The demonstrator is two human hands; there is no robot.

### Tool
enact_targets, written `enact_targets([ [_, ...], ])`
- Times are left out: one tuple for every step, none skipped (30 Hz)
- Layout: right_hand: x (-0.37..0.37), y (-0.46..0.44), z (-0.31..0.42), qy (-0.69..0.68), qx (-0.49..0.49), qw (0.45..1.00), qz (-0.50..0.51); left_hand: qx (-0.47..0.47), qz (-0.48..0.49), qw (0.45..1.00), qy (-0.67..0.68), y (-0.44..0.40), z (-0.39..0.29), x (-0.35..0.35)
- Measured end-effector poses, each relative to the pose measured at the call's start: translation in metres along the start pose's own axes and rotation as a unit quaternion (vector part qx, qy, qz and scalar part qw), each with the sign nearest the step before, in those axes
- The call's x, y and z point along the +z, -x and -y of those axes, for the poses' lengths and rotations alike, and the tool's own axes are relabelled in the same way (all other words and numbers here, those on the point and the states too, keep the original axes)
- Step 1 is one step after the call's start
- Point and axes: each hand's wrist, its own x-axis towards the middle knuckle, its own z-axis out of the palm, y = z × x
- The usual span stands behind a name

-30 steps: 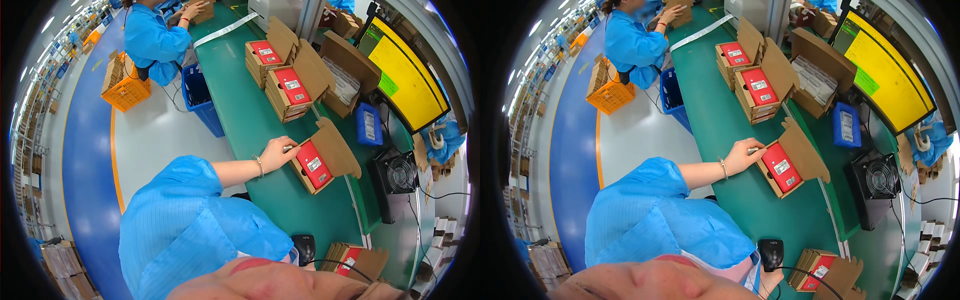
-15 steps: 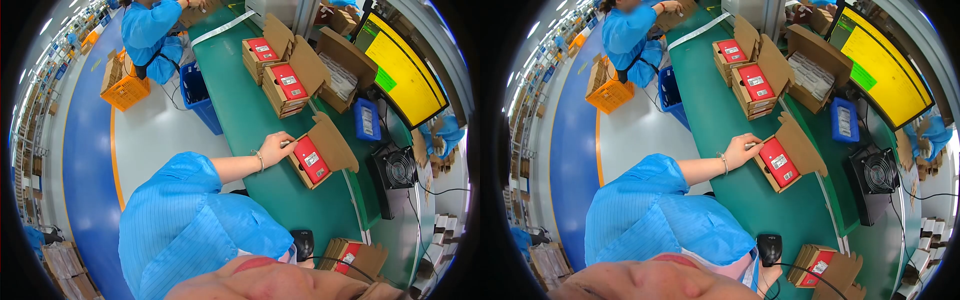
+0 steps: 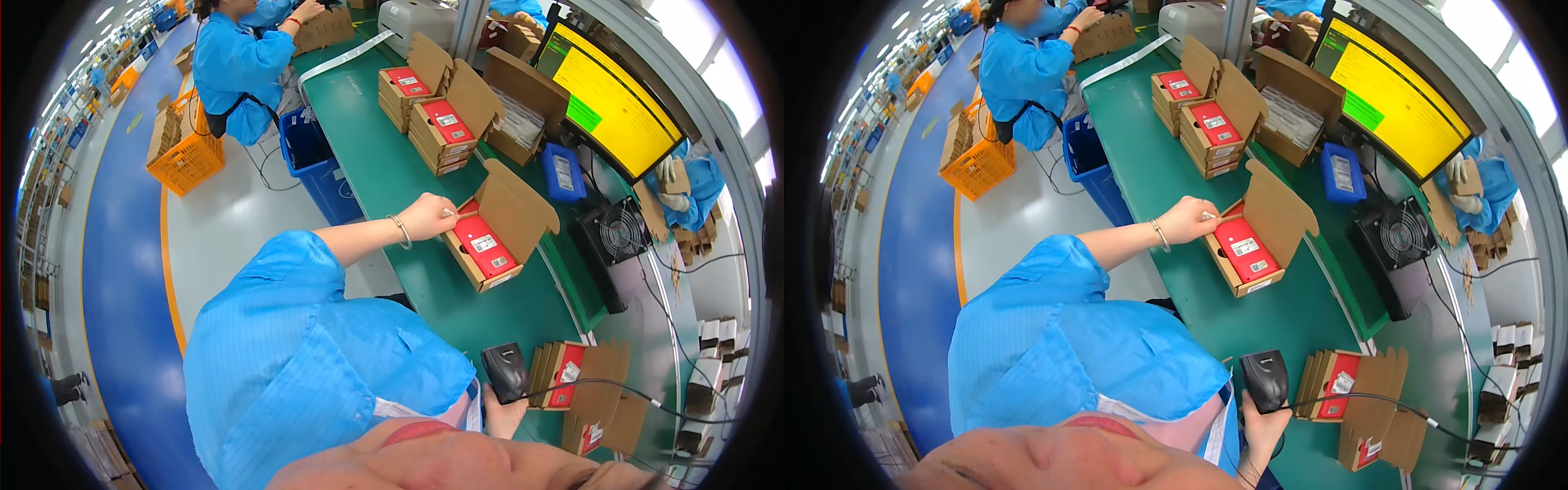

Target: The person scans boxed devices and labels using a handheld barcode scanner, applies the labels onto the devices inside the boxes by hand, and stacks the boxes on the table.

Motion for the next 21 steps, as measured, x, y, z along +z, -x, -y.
enact_targets([
  [-0.007,0.006,0.0,-0.022,0.017,0.999,0.016,-0.045,0.031,0.998,0.041,0.007,-0.012,-0.001],
  [-0.014,0.01,0.002,-0.044,0.033,0.998,0.032,-0.09,0.06,0.991,0.082,0.013,-0.029,-0.006],
  [-0.02,0.012,0.009,0.01,0.003,0.999,0.053,-0.115,0.08,0.986,0.096,0.017,-0.044,-0.01],
  [-0.024,0.017,0.011,0.009,0.0,0.999,0.051,-0.117,0.098,0.982,0.109,0.021,-0.048,-0.006],
  [-0.026,0.02,0.012,0.0,-0.018,0.998,0.063,-0.117,0.115,0.979,0.122,0.024,-0.052,-0.003],
  [-0.026,0.022,0.015,-0.01,-0.037,0.996,0.077,-0.122,0.133,0.975,0.127,0.027,-0.058,-0.001],
  [-0.027,0.025,0.019,-0.01,-0.036,0.997,0.067,-0.111,0.146,0.974,0.136,0.028,-0.06,0.002],
  [-0.028,0.027,0.019,-0.01,-0.039,0.997,0.066,-0.101,0.161,0.971,0.146,0.03,-0.063,0.004],
  [-0.03,0.031,0.018,-0.012,-0.046,0.997,0.065,-0.096,0.158,0.971,0.153,0.032,-0.065,0.007],
  [-0.034,0.033,0.014,-0.015,-0.054,0.996,0.063,-0.092,0.158,0.971,0.155,0.033,-0.065,0.012],
  [-0.036,0.035,0.015,-0.012,-0.051,0.997,0.059,-0.09,0.162,0.97,0.156,0.034,-0.066,0.014],
  [-0.037,0.036,0.011,-0.017,-0.068,0.996,0.06,-0.087,0.166,0.97,0.157,0.035,-0.068,0.017],
  [-0.036,0.04,0.017,-0.022,-0.081,0.995,0.059,-0.076,0.168,0.971,0.152,0.034,-0.068,0.02],
  [-0.04,0.044,0.026,0.027,-0.047,0.996,0.069,-0.063,0.177,0.971,0.148,0.033,-0.067,0.024],
  [-0.034,0.043,0.023,-0.005,-0.086,0.995,0.046,-0.077,0.181,0.97,0.14,0.032,-0.069,0.027],
  [-0.031,0.047,0.02,-0.032,-0.119,0.992,0.011,-0.035,0.164,0.977,0.135,0.031,-0.067,0.035],
  [-0.029,0.052,0.023,-0.049,-0.133,0.99,0.002,-0.035,0.178,0.973,0.142,0.03,-0.064,0.042],
  [-0.033,0.056,0.018,-0.078,-0.116,0.99,0.004,-0.102,0.217,0.957,0.165,0.027,-0.073,0.043],
  [-0.034,0.061,0.026,-0.06,-0.116,0.991,-0.009,-0.089,0.223,0.955,0.177,0.025,-0.079,0.047],
  [-0.037,0.065,0.028,-0.045,-0.111,0.993,-0.019,-0.072,0.226,0.958,0.162,0.02,-0.088,0.046],
  [-0.036,0.069,0.029,-0.191,-0.007,0.98,-0.047,-0.095,0.253,0.948,0.165,0.015,-0.09,0.054],
])
